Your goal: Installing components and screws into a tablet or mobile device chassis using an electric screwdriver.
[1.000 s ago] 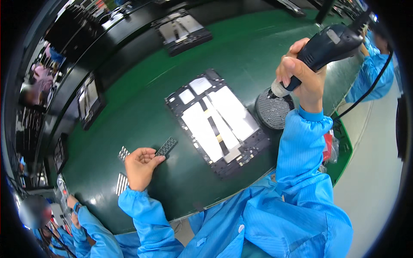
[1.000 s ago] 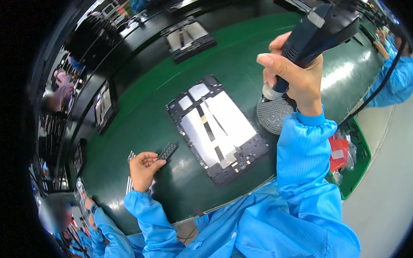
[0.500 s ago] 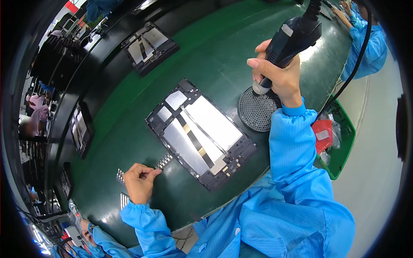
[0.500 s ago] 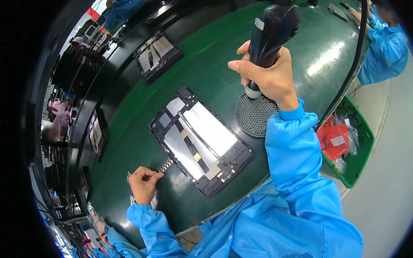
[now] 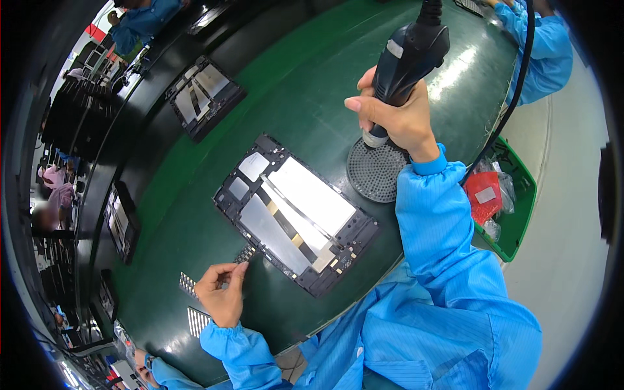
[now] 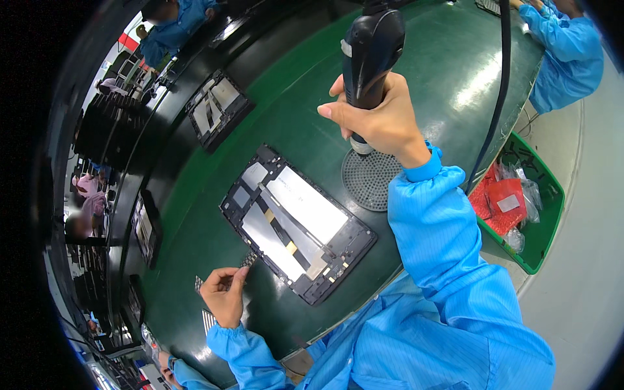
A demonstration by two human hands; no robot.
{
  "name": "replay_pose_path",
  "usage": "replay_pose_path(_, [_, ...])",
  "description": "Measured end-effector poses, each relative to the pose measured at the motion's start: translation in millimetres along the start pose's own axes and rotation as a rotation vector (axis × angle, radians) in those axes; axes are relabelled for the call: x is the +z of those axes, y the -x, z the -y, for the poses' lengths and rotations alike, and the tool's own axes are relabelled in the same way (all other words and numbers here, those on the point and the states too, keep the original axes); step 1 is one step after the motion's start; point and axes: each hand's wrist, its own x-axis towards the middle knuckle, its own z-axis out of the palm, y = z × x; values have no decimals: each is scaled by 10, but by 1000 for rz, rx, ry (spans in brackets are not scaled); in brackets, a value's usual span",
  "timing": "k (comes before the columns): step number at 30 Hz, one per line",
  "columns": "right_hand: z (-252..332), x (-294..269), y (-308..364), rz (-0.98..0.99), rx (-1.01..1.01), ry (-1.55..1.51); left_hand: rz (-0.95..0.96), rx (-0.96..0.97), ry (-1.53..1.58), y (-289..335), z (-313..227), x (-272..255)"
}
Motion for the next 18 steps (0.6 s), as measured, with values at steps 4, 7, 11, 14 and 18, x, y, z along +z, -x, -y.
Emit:
replay_pose_path(4, [4, -6, -10, 6, -5, 7, -8, -10, 30, 15, -24, 155])
replay_pose_path(7, [7, -9, -10, 3, -1, -5, -21, -71, 64, 36, -56, 242])
replay_pose_path(11, [35, -26, -15, 8, 25, 31, 31, -17, 48, 73, 0, 299])
replay_pose_path(14, [21, -19, -32, -4, 33, -28, 35, 13, 48, 80, -71, 326])
replay_pose_path(18, [32, -24, -36, -9, 54, -46, 41, 34, 19, 82, -74, 326])
